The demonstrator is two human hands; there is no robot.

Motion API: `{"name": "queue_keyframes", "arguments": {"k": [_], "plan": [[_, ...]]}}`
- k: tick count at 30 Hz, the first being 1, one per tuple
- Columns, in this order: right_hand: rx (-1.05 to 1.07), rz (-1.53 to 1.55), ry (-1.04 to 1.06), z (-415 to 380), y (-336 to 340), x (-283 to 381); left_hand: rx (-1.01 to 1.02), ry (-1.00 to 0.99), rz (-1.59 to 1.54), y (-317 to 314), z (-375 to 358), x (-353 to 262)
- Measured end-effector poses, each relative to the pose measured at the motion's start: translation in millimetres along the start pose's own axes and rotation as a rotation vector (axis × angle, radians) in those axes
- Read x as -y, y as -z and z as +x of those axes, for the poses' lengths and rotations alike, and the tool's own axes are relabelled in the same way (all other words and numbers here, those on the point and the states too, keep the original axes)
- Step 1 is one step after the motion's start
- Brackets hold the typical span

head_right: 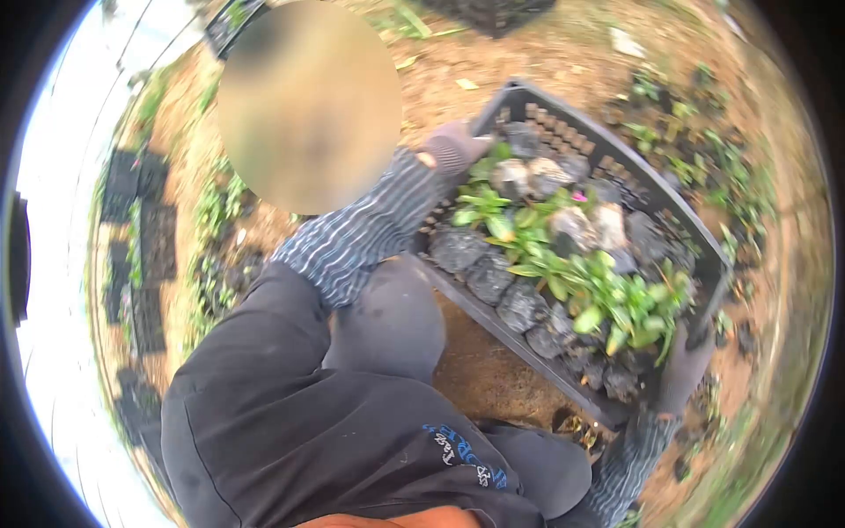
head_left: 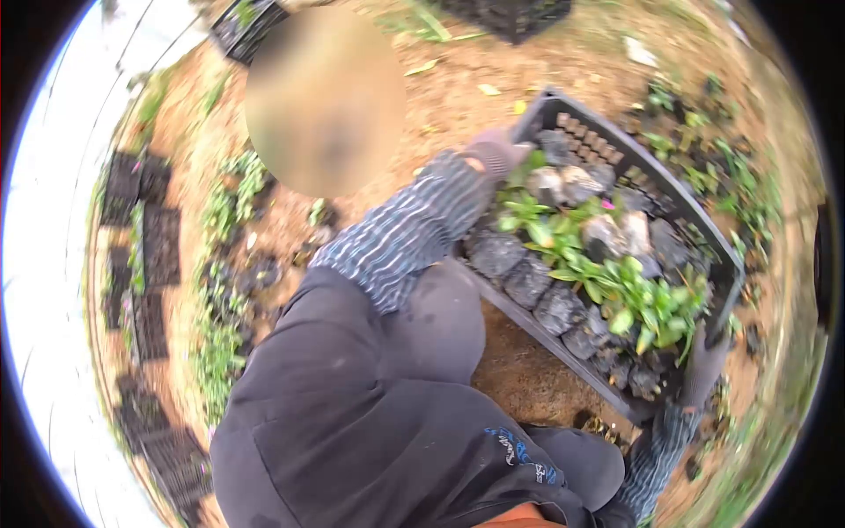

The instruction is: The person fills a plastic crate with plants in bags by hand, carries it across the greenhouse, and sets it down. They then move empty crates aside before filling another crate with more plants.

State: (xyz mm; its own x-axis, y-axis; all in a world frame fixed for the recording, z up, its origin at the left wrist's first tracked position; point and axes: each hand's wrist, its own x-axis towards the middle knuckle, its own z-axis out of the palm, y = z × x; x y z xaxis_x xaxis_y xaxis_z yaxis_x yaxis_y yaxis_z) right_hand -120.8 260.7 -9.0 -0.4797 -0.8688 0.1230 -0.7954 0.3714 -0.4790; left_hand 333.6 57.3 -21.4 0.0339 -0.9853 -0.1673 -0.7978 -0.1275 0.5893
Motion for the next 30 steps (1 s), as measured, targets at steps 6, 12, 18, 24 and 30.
{"name": "queue_keyframes", "arguments": {"k": [6, 12, 18, 24, 30], "plan": [[0.224, 0.465, -0.322, -4, -9, -40, 0.096, 0.088, -0.093, 5, -18, -8], [0.205, 0.352, -0.414, -6, -4, 6, 0.076, 0.256, -0.021, 6, -5, -22], [0.168, 0.3, -0.405, -19, -13, -18, 0.089, 0.269, -0.199, 9, -3, -26], [0.206, 0.314, -0.434, -4, 0, 27, 0.108, 0.287, -0.281, 10, -7, -39], [0.15, 0.093, -0.453, 0, 3, 29, 0.081, 0.425, -0.109, 5, -1, -39]]}}
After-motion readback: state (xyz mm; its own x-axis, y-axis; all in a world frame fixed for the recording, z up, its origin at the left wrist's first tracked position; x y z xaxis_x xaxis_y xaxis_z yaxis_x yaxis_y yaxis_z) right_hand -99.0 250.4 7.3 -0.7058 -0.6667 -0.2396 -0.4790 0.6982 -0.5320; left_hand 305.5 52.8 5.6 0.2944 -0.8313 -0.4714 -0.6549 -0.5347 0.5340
